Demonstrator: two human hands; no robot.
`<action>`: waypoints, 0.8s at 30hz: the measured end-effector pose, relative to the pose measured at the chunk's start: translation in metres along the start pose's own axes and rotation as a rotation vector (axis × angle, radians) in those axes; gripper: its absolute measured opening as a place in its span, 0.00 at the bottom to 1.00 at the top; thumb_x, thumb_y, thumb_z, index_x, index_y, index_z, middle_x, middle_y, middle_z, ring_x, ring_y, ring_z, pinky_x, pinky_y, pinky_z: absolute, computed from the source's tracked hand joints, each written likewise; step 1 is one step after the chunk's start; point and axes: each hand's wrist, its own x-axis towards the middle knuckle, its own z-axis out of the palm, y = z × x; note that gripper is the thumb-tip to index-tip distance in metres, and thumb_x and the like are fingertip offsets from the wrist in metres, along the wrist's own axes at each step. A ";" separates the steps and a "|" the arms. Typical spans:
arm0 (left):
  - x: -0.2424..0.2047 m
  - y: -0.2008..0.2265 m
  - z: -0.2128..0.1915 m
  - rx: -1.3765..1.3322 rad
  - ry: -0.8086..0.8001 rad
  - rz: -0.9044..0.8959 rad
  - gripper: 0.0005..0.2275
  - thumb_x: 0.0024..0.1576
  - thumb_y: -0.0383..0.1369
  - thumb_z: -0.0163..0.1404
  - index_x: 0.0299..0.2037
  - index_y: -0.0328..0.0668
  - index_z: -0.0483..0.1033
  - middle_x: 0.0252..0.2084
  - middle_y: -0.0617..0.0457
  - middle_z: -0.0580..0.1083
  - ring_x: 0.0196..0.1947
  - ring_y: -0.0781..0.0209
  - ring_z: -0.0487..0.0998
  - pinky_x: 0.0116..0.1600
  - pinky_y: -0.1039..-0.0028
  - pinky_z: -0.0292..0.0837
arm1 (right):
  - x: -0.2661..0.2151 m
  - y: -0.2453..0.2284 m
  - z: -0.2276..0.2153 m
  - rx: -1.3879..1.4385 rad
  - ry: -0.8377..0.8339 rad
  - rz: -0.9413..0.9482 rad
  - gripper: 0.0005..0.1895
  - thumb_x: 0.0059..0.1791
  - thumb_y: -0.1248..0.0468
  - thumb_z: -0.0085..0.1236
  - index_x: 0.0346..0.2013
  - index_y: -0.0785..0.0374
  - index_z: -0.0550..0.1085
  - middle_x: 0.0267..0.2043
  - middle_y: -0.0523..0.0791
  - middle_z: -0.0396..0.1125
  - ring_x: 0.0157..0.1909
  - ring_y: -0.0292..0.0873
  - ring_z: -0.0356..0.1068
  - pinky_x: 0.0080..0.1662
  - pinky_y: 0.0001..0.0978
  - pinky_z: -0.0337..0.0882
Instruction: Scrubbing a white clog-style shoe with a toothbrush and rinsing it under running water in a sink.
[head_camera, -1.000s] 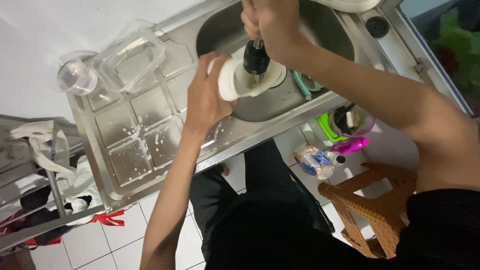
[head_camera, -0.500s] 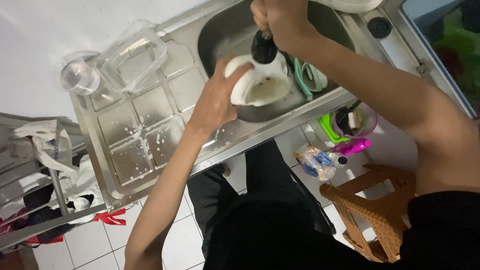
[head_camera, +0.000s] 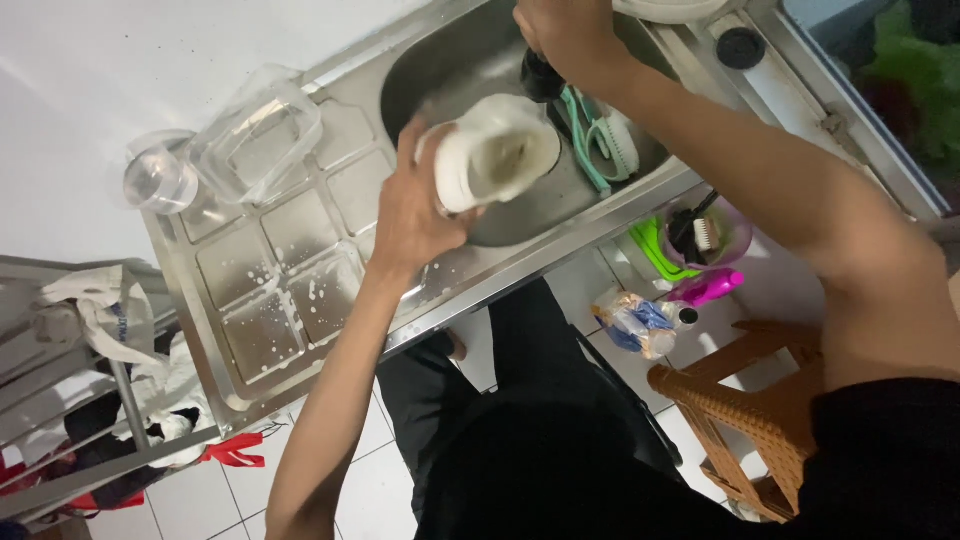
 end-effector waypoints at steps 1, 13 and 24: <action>0.002 -0.001 0.001 -0.019 0.102 -0.098 0.36 0.44 0.42 0.67 0.62 0.44 0.63 0.67 0.43 0.56 0.52 0.34 0.79 0.41 0.58 0.84 | 0.002 0.006 0.001 0.067 0.024 0.004 0.21 0.59 0.61 0.39 0.23 0.53 0.49 0.20 0.38 0.37 0.20 0.37 0.37 0.26 0.35 0.44; 0.054 0.013 0.013 0.339 0.163 -0.369 0.41 0.43 0.65 0.58 0.59 0.42 0.69 0.54 0.42 0.71 0.55 0.43 0.69 0.51 0.55 0.70 | 0.000 -0.028 0.058 0.245 0.242 0.171 0.23 0.54 0.67 0.49 0.26 0.52 0.46 0.21 0.36 0.35 0.19 0.34 0.36 0.24 0.32 0.41; 0.047 0.005 -0.010 -0.031 0.075 0.052 0.32 0.40 0.41 0.69 0.55 0.41 0.73 0.46 0.44 0.76 0.45 0.46 0.77 0.46 0.59 0.71 | -0.002 -0.046 0.079 0.068 0.090 -0.080 0.25 0.57 0.74 0.50 0.28 0.52 0.46 0.21 0.38 0.36 0.18 0.34 0.38 0.24 0.30 0.43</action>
